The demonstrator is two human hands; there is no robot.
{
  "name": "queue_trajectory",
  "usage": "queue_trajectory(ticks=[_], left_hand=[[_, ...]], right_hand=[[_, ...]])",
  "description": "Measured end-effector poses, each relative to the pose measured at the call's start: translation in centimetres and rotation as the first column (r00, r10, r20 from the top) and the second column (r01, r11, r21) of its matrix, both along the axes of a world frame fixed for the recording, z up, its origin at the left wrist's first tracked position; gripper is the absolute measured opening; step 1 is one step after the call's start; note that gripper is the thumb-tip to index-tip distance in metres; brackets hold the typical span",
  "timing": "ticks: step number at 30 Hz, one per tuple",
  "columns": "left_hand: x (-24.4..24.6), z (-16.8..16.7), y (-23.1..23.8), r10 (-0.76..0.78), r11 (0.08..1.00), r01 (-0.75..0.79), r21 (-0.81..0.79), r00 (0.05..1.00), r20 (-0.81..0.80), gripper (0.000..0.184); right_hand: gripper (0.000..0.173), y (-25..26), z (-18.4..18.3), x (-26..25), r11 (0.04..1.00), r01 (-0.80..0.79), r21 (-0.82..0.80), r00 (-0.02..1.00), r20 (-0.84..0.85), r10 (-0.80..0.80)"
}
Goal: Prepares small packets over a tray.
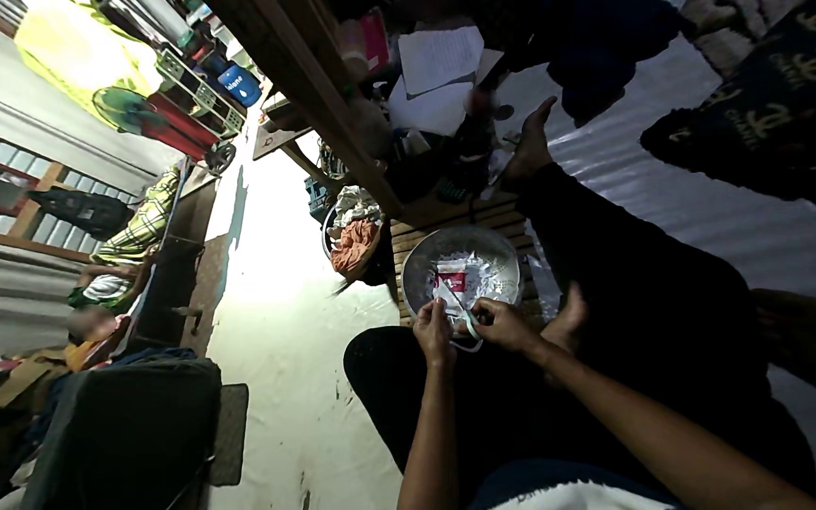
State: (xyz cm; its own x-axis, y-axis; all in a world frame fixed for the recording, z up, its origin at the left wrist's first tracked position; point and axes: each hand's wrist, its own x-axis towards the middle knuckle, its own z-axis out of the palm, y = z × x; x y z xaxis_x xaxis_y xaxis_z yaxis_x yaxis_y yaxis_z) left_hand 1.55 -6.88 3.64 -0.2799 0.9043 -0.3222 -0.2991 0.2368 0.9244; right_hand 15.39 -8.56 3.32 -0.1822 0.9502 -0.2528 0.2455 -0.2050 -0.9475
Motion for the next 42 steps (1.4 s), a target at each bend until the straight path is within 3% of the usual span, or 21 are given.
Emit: queue_trajectory(ticks=[42], left_hand=[[-0.2, -0.6, -1.0, -0.063, 0.997, 0.064, 0.039, 0.998, -0.032, 0.007]], right_hand=[[0.029, -0.1, -0.5, -0.1, 0.999, 0.043, 0.023, 0.998, -0.041, -0.042]])
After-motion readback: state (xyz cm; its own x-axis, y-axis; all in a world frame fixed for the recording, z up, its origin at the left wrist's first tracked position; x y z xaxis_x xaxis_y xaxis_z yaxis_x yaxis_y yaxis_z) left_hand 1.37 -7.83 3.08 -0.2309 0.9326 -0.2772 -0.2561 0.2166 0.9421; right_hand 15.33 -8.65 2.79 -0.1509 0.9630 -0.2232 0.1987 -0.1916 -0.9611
